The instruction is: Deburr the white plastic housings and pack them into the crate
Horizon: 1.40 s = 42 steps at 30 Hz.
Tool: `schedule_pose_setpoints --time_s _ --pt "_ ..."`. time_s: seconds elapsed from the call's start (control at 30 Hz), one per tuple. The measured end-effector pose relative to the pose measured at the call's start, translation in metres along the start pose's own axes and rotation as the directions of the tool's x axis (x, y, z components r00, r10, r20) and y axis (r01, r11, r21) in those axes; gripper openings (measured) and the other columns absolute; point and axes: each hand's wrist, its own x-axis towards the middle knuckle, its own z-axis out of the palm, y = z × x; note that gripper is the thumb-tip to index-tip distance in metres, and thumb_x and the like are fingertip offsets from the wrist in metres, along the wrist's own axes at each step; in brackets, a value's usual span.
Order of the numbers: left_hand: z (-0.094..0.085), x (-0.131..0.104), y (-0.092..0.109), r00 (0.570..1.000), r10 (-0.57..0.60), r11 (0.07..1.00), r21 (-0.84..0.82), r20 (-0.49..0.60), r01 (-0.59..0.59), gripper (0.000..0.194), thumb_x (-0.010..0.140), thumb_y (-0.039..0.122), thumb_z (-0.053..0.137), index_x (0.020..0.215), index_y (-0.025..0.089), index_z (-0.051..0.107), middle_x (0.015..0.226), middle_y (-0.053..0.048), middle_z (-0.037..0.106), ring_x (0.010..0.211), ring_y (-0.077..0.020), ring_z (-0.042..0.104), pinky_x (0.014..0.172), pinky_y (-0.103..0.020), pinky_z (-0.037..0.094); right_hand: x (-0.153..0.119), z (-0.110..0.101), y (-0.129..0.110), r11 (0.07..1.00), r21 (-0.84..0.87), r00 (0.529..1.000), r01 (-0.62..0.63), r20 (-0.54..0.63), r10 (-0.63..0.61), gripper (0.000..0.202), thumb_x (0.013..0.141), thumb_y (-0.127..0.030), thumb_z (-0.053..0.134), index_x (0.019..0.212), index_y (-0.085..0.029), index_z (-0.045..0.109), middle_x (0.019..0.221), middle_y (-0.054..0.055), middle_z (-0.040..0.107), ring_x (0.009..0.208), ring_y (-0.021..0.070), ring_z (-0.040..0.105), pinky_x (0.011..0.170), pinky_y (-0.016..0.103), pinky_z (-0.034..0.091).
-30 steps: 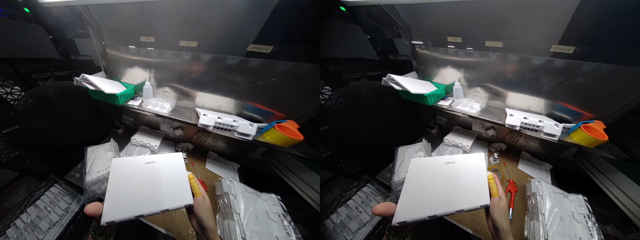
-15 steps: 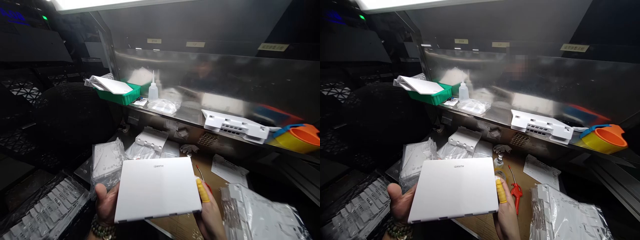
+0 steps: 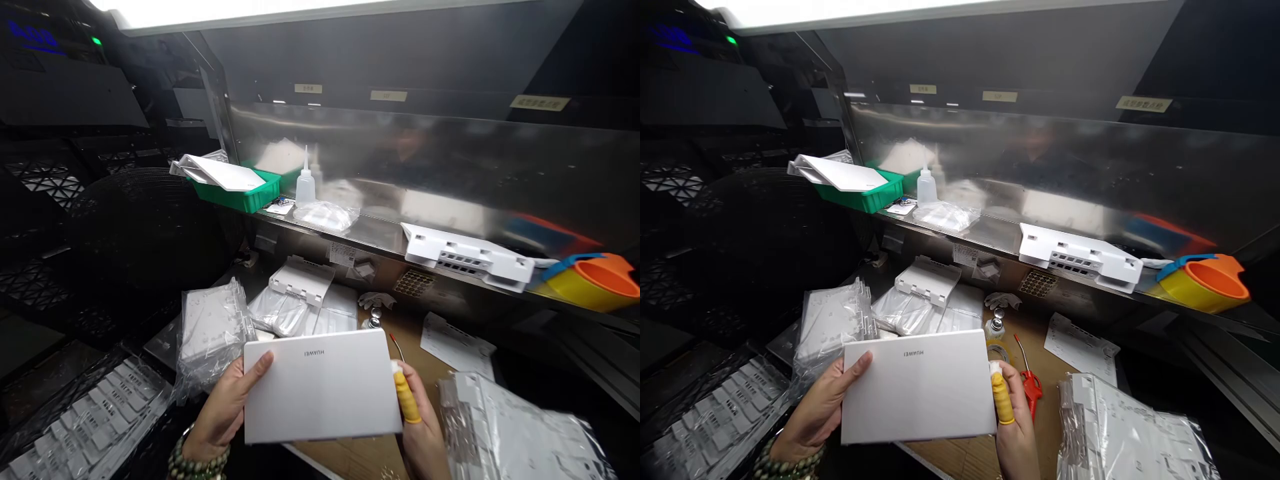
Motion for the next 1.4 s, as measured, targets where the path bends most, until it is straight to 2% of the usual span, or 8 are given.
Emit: schedule_pose_setpoints --time_s 0.2,0.47,0.83,0.97,1.07,1.13,1.27,1.4 --pt "-0.008 0.002 -0.011 0.856 0.447 0.795 0.325 0.259 -0.513 0.023 0.075 0.045 0.085 0.088 0.026 0.084 0.097 -0.007 0.082 0.097 -0.0298 0.075 0.087 -0.034 0.06 0.0 -0.011 -0.023 0.983 0.18 0.999 -0.021 0.046 0.013 0.044 0.092 -0.062 0.061 0.112 -0.023 0.061 0.109 0.006 0.074 0.054 0.0112 0.061 0.052 0.027 0.052" --pt "0.004 0.007 0.002 0.564 0.561 0.596 0.178 0.606 -0.783 0.013 0.091 0.036 0.071 0.096 0.032 0.082 0.092 -0.003 0.083 0.091 -0.0272 0.078 0.111 -0.052 0.05 -0.006 -0.01 -0.039 0.889 0.41 0.978 -0.206 0.107 0.178 0.045 0.083 -0.061 0.073 0.081 -0.016 0.075 0.067 0.003 0.065 0.062 0.0148 0.06 0.055 0.027 0.056" --pt "0.005 0.003 0.002 0.543 0.559 0.614 0.127 0.627 -0.779 0.01 0.087 0.035 0.076 0.095 0.034 0.082 0.091 0.0 0.083 0.089 -0.027 0.078 0.119 -0.061 0.037 -0.01 -0.014 -0.043 0.911 0.329 0.967 -0.248 0.142 0.212 0.05 0.083 -0.063 0.071 0.072 -0.015 0.076 0.067 0.005 0.061 0.065 0.0158 0.054 0.056 0.026 0.052" --pt "0.001 0.007 -0.006 0.519 0.613 0.613 0.056 0.595 -0.788 0.05 0.082 0.073 0.064 0.095 0.029 0.083 0.096 -0.006 0.083 0.109 -0.0339 0.073 0.125 -0.063 0.022 -0.011 -0.013 -0.039 0.914 0.298 0.96 -0.274 0.144 0.241 0.05 0.083 -0.064 0.069 0.071 -0.016 0.075 0.069 0.006 0.065 0.065 0.0178 0.057 0.061 0.03 0.054" --pt "0.007 0.009 -0.014 0.797 0.572 0.82 -0.145 0.192 -0.554 0.077 0.084 0.087 0.037 0.114 0.03 0.078 0.13 -0.008 0.074 0.146 -0.0316 0.045 0.128 -0.053 0.017 -0.016 -0.008 -0.037 0.949 0.3 0.995 -0.094 0.001 0.098 0.041 0.08 -0.061 0.073 0.072 -0.021 0.073 0.068 0.003 0.062 0.062 0.0171 0.054 0.057 0.029 0.05" --pt "0.014 0.008 -0.017 0.976 0.217 0.918 -0.345 0.026 -0.195 0.064 0.092 0.076 0.043 0.129 0.031 0.07 0.144 -0.006 0.065 0.151 -0.0272 0.038 0.126 -0.049 0.025 -0.021 -0.003 -0.035 0.971 0.234 0.996 0.056 -0.078 -0.038 0.036 0.082 -0.059 0.073 0.073 -0.024 0.072 0.067 0.002 0.06 0.058 0.0164 0.05 0.053 0.028 0.045" --pt "0.025 0.006 -0.014 0.85 -0.185 0.811 -0.411 0.494 0.416 0.063 0.091 0.056 0.058 0.134 0.01 0.064 0.139 -0.02 0.067 0.14 -0.04 0.051 0.118 -0.057 0.037 -0.019 -0.01 -0.027 0.994 0.041 0.994 0.106 0.017 -0.107 0.043 0.092 -0.06 0.056 0.074 -0.023 0.069 0.066 0.004 0.06 0.056 0.0175 0.05 0.052 0.029 0.041" --pt "0.031 0.01 -0.002 0.826 -0.121 0.755 -0.489 0.551 0.437 0.062 0.087 0.039 0.064 0.14 0.007 0.058 0.134 -0.021 0.07 0.131 -0.0427 0.059 0.116 -0.06 0.039 -0.002 -0.029 -0.015 0.929 -0.228 0.956 0.29 0.119 -0.269 0.032 0.086 -0.051 0.07 0.104 -0.026 0.073 0.103 0.009 0.075 0.098 0.0294 0.069 0.081 0.036 0.053"
